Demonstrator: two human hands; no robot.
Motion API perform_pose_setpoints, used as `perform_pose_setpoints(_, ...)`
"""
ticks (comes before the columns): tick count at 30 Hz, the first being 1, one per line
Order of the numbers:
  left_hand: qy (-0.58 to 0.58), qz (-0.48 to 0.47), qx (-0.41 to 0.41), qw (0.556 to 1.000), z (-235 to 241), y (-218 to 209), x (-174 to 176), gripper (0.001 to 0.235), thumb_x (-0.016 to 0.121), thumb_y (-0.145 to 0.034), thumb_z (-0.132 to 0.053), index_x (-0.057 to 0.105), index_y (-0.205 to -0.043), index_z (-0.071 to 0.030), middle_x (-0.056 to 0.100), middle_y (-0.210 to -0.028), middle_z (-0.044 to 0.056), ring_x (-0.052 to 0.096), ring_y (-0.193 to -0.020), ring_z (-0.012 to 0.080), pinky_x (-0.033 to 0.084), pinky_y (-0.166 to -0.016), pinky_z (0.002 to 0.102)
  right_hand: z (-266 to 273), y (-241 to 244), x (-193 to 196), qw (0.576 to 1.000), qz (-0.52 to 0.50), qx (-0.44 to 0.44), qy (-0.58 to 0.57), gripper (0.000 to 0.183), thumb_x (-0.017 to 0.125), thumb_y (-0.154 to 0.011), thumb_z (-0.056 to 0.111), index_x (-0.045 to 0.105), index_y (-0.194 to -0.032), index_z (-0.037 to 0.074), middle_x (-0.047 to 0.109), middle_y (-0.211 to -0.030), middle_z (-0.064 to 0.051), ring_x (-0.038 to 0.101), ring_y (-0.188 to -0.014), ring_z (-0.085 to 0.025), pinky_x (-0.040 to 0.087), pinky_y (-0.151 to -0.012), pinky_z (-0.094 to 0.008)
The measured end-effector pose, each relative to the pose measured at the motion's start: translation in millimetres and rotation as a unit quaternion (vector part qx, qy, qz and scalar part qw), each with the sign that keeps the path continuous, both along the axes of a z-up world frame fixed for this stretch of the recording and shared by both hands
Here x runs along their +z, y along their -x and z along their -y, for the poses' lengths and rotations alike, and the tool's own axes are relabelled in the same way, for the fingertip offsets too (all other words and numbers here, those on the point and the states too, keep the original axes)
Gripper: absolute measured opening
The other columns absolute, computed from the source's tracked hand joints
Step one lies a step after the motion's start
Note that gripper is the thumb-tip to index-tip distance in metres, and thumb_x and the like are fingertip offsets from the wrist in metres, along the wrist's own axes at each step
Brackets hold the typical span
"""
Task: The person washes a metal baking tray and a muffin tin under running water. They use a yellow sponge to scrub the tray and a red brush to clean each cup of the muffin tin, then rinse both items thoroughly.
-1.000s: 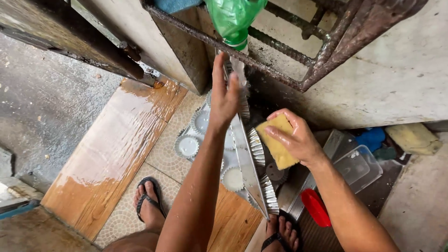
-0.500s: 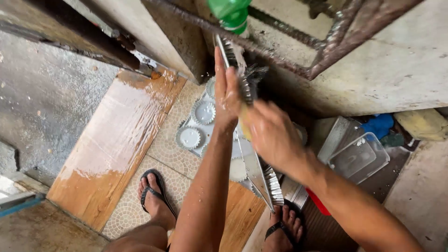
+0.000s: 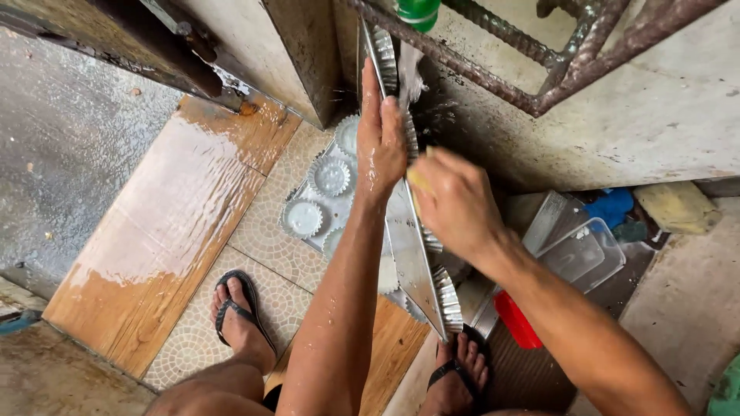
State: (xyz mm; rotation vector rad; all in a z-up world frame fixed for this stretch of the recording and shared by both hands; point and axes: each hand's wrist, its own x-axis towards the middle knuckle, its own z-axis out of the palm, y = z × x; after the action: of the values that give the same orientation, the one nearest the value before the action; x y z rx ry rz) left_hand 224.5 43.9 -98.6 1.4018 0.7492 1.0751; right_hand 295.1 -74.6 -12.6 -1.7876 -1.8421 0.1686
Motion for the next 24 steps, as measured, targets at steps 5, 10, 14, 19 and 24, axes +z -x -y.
perform_pose_setpoints(5, -0.026, -0.034, 0.024, 0.999, -1, 1, 1, 0.058, 0.031, -0.109, -0.022, 0.012, -0.162, -0.005, 0.018, -0.171, 0.021, 0.020, -0.162, 0.0321, 0.017, -0.136, 0.042, 93, 9, -4, 0.990, 0.020, 0.093, 0.100, 0.031, 0.070, -0.078, -0.017, 0.072, -0.106, -0.004, 0.075, -0.100, -0.019, 0.072, -0.087, -0.028, 0.064, -0.075, -0.028)
perform_pose_setpoints(10, -0.017, -0.046, 0.029, 0.998, 2, -2, 0, 0.060, 0.030, -0.109, -0.027, 0.010, -0.162, -0.007, 0.012, -0.172, 0.018, 0.011, -0.164, 0.0309, 0.011, -0.137, 0.043, 52, -5, 33, 0.999, 0.004, 0.044, 0.026, 0.011, 0.065, -0.092, -0.009, 0.072, -0.097, -0.002, 0.071, -0.092, -0.013, 0.066, -0.082, -0.025, 0.057, -0.072, -0.033)
perform_pose_setpoints(14, 0.014, -0.034, 0.018, 0.999, 3, -3, 9, 0.057, 0.031, -0.111, -0.029, 0.011, -0.162, -0.014, 0.039, -0.165, 0.018, 0.041, -0.059, 0.0006, 0.049, -0.053, 0.020, 16, -10, 4, 0.996, -0.025, 0.051, 0.062, 0.023, 0.051, -0.077, -0.019, 0.058, -0.079, 0.003, 0.054, -0.075, -0.010, 0.049, -0.070, -0.025, 0.040, -0.056, -0.038)
perform_pose_setpoints(19, 0.012, -0.060, 0.068, 0.996, -1, -2, 5, 0.055, 0.040, -0.109, -0.019, 0.024, -0.160, -0.007, 0.032, -0.168, 0.013, 0.033, -0.158, 0.0257, 0.026, -0.132, 0.035, 94, 14, 5, 0.986, -0.050, 0.093, 0.128, 0.026, 0.062, -0.079, -0.022, 0.066, -0.097, -0.003, 0.067, -0.087, -0.013, 0.065, -0.080, -0.025, 0.059, -0.071, -0.030)
perform_pose_setpoints(24, -0.040, -0.051, 0.148, 0.987, -2, -11, 9, 0.029, 0.043, -0.102, -0.013, 0.056, -0.127, -0.008, 0.069, -0.117, 0.009, 0.067, -0.108, 0.0228, 0.051, -0.100, 0.035, 142, 18, 27, 0.979, -0.037, 0.152, 0.134, 0.024, 0.071, -0.081, -0.013, 0.071, -0.105, -0.008, 0.069, -0.087, -0.017, 0.066, -0.073, -0.026, 0.060, -0.065, -0.032)
